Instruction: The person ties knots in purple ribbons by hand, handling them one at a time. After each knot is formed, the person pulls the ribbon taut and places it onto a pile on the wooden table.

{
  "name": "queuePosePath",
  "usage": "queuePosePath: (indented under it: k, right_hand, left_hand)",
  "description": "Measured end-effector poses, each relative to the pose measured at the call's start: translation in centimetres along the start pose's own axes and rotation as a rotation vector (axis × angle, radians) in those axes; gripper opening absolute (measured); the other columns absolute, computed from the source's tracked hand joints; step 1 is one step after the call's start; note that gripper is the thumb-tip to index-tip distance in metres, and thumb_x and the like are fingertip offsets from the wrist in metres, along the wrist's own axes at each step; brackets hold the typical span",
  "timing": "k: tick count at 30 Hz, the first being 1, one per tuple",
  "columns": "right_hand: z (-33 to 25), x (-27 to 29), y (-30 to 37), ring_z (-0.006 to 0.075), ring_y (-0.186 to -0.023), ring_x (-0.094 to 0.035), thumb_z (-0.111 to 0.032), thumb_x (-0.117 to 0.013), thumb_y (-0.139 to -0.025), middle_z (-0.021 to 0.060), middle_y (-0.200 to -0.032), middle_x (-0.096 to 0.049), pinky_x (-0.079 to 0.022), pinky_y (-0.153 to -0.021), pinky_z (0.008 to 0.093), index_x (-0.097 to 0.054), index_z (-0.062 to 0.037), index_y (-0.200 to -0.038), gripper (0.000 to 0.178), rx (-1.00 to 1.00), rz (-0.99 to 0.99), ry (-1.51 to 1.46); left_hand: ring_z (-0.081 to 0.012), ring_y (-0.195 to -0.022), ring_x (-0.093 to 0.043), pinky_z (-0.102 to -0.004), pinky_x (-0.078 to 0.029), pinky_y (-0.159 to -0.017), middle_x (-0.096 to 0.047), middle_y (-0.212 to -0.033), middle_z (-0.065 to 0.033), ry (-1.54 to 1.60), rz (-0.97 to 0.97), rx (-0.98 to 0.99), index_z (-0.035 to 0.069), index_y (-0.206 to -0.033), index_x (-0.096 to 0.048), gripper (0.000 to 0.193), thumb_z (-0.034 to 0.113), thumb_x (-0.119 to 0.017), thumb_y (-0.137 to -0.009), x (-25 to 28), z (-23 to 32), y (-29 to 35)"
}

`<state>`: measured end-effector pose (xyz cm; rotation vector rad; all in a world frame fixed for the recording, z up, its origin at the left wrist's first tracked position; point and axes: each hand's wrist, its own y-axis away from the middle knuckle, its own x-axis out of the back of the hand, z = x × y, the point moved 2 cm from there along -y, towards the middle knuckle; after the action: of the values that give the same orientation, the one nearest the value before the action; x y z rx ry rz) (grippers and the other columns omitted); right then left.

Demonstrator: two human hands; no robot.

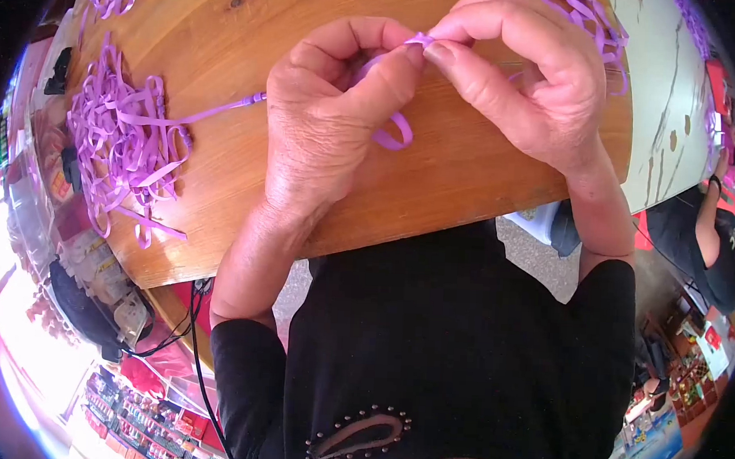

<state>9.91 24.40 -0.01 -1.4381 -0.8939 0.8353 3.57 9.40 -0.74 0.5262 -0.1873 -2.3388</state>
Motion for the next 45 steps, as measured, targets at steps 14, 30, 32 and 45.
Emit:
queuePosePath:
  k: [14, 30, 32, 45]
  right_hand:
    - [-2.9, 0.6, -2.3, 0.0098, -0.073, -0.058, -0.01, -0.059, -0.087, 0.0038, -0.08, -0.063, -0.046, -0.07, 0.0193, -0.064, -0.0027, -0.088, 0.009, -1.491, -0.165, -0.128]
    - [-3.2, -0.5, -3.8, 0.0173, -0.069, -0.059, -0.002, -0.069, -0.079, 0.0086, -0.077, -0.061, -0.046, -0.063, 0.0236, -0.063, 0.0007, -0.089, 0.012, -1.075, -0.273, 0.332]
    - [-3.2, -0.3, -4.2, 0.0177, -0.069, -0.059, -0.001, -0.069, -0.078, 0.0087, -0.077, -0.061, -0.046, -0.063, 0.0238, -0.063, 0.0008, -0.089, 0.012, -1.062, -0.3, 0.344]
    - [-3.3, 0.2, -4.8, 0.0202, -0.068, -0.059, 0.002, -0.072, -0.072, 0.0097, -0.077, -0.06, -0.046, -0.06, 0.0255, -0.066, 0.0017, -0.088, 0.017, -0.991, -0.482, 0.388]
  left_hand:
    - [-0.002, -0.06, -0.053, -0.0153, -0.043, -0.048, -0.06, -0.072, 0.0013, 0.005, -0.104, -0.095, 0.002, -0.091, -0.064, 0.01, 0.004, -0.067, -0.082, 0.2, -0.1, 0.5]
    - [-0.0035, -0.046, -0.04, -0.0189, -0.041, -0.041, -0.056, -0.066, 0.0015, 0.31, -0.09, -0.055, 0.001, -0.094, -0.063, 0.012, 0.008, -0.066, -0.084, 0.5, -1.0, -0.2]
    - [-0.0036, -0.046, -0.039, -0.0191, -0.04, -0.041, -0.055, -0.065, 0.0018, 0.312, -0.097, -0.047, 0.001, -0.095, -0.063, 0.013, 0.008, -0.065, -0.084, 0.4, -1.0, -0.2]
    - [-0.0045, -0.047, -0.041, -0.0194, -0.041, -0.043, -0.059, -0.072, -0.0012, 0.305, -0.1, -0.082, 0.001, -0.097, -0.064, 0.012, 0.007, -0.062, -0.086, 0.2, -1.0, 0.0]
